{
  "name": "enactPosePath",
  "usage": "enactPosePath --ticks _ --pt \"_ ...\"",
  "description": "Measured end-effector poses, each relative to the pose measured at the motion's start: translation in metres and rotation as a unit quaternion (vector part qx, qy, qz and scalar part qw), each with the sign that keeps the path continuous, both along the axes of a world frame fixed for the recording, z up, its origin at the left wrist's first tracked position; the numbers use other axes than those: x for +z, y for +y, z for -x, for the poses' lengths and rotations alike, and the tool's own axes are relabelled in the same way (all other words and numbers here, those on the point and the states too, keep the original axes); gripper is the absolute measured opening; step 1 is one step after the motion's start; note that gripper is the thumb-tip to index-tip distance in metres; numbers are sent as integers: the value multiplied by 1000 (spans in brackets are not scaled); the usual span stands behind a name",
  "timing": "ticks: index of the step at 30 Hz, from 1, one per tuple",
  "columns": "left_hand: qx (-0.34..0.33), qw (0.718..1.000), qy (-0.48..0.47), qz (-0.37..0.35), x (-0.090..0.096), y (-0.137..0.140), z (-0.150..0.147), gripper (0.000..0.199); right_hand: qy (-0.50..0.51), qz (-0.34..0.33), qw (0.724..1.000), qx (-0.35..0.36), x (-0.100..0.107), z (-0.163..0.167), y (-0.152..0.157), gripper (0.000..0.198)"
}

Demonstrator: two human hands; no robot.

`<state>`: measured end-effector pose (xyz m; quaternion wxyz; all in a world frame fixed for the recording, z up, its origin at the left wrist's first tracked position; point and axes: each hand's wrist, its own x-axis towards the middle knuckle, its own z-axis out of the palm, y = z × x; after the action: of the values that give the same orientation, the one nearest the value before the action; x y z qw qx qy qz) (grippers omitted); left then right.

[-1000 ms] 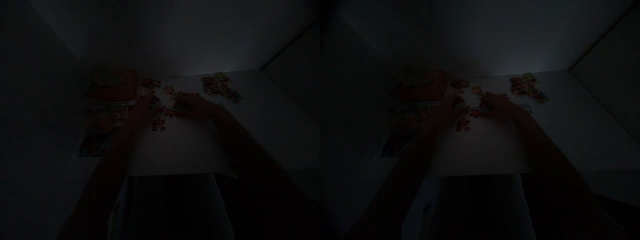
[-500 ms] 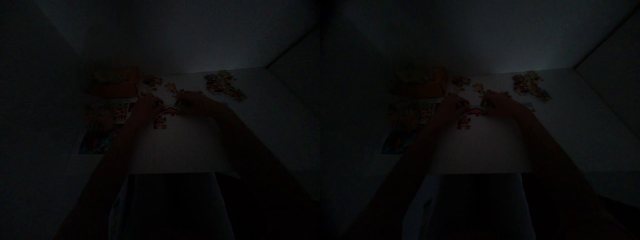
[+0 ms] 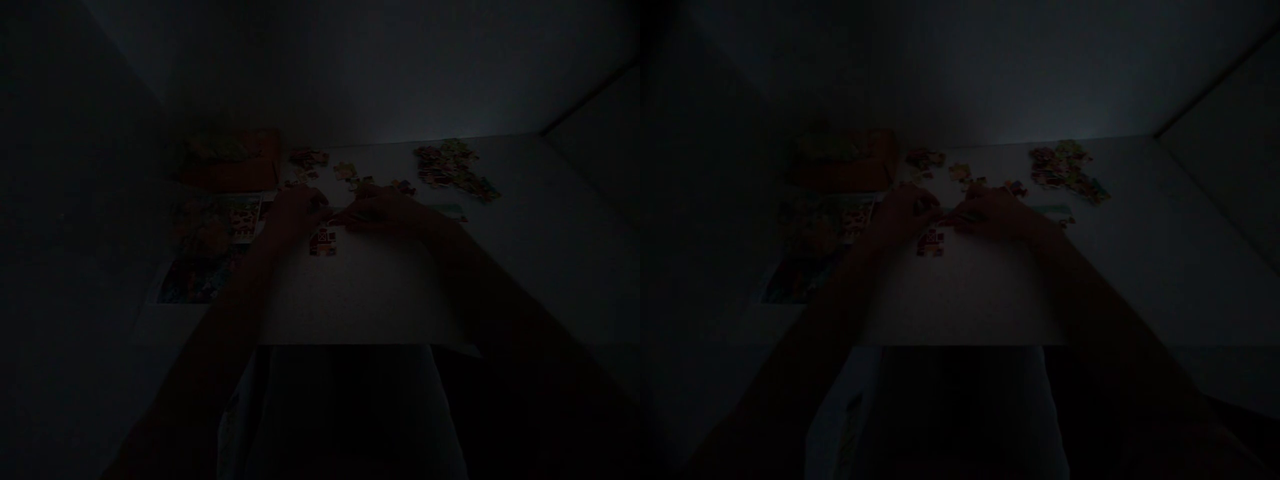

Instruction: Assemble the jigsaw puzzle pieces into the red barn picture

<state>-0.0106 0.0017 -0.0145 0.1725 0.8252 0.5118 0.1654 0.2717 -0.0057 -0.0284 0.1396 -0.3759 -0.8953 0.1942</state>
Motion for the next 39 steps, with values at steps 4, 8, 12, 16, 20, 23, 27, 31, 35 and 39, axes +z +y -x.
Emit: enactPosePath --ticks 4,8,12,16,20,23,27,31,35,39 --pt "7 1000 -11 1 5 0 3 24 3 -1 1000 -6 -2 0 -1 53" --pt "-13 998 -32 59 17 -1 21 38 1 4 1000 -20 0 1 -3 55" --pt "-64 987 33 141 23 -6 41 68 11 6 1000 -14 2 1 -3 53" --pt "-58 984 68 155 25 -12 43 70 26 1 1000 -8 3 5 -4 56" --pt "-63 982 78 159 29 -15 38 54 54 0 998 37 1 14 -7 61" --pt "-63 981 81 164 31 -17 36 50 47 12 998 51 0 22 -10 61" --pt "-59 982 81 159 31 -17 35 51 64 17 997 45 0 29 -14 60" --pt "-52 982 77 167 31 -17 34 48 83 33 996 31 1 33 -18 64" --pt "-56 985 65 153 31 -18 33 51 75 35 996 29 2 34 -19 65" --pt "-68 985 60 146 33 -18 30 52 73 31 996 26 2 34 -19 63"
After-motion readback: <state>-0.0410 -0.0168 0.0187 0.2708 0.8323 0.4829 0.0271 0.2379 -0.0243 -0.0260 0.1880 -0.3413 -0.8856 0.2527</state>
